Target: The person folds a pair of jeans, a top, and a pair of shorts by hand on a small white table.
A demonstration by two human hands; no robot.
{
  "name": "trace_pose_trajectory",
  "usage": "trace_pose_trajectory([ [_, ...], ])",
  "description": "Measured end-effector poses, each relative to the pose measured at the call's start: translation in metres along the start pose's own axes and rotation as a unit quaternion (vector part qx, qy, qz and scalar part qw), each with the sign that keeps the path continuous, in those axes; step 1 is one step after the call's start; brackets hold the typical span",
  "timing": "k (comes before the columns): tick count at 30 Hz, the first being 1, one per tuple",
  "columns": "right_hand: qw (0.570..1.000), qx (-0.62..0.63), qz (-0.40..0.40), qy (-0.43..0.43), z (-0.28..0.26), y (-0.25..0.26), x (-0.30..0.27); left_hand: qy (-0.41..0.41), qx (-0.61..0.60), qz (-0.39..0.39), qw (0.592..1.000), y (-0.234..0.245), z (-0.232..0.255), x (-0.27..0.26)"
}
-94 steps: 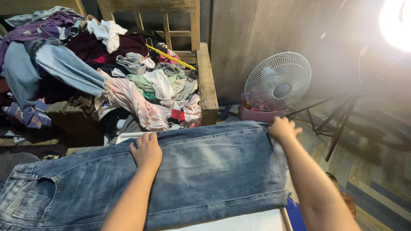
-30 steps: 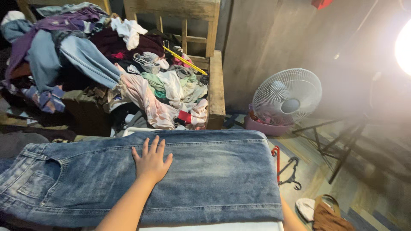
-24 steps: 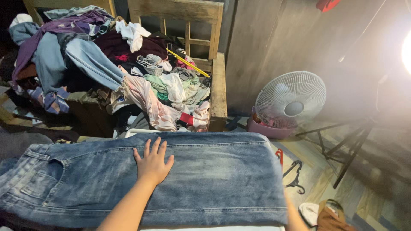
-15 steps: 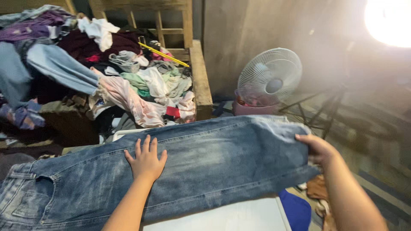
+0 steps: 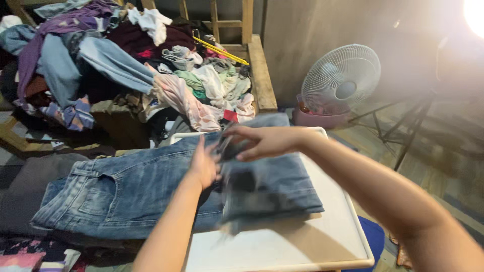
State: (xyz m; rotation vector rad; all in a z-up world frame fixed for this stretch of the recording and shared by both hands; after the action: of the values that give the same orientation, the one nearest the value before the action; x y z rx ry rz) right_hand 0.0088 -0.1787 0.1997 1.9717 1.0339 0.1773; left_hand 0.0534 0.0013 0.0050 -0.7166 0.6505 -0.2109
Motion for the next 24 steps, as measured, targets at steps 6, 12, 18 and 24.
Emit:
trace_pose_trajectory([
  [6, 0.987, -0.012, 0.159, -0.014, 0.091, -0.006, 0.048, -0.145, 0.147, 0.170, 0.964, 0.069, -0.040, 0.028],
  [12, 0.911, 0.053, 0.365, -0.187, 0.233, 0.026, -0.007, -0.382, 0.462, 0.204, 0.774, 0.001, 0.002, 0.023],
  [18, 0.969, -0.086, 0.101, -0.208, 0.251, -0.005, -0.049, -0.335, 0.666, 0.190, 0.638, -0.068, 0.014, 0.021],
  [24, 0.912, -0.050, -0.179, -0.365, 0.190, -0.074, -0.078, -0.352, 0.738, 0.170, 0.549, -0.083, 0.004, 0.056],
])
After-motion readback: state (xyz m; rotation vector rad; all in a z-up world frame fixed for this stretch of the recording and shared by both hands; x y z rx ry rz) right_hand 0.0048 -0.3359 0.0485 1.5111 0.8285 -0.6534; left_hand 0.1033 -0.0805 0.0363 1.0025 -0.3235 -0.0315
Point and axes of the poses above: each hand's wrist, its own x-axis towards the middle knuckle, its own y-axis out of the back of the hand, z = x × y, the point moved 5 cm from there along x, towards the middle knuckle, and after that the axes turned 15 degrees about -x, right-handed, at the moved point
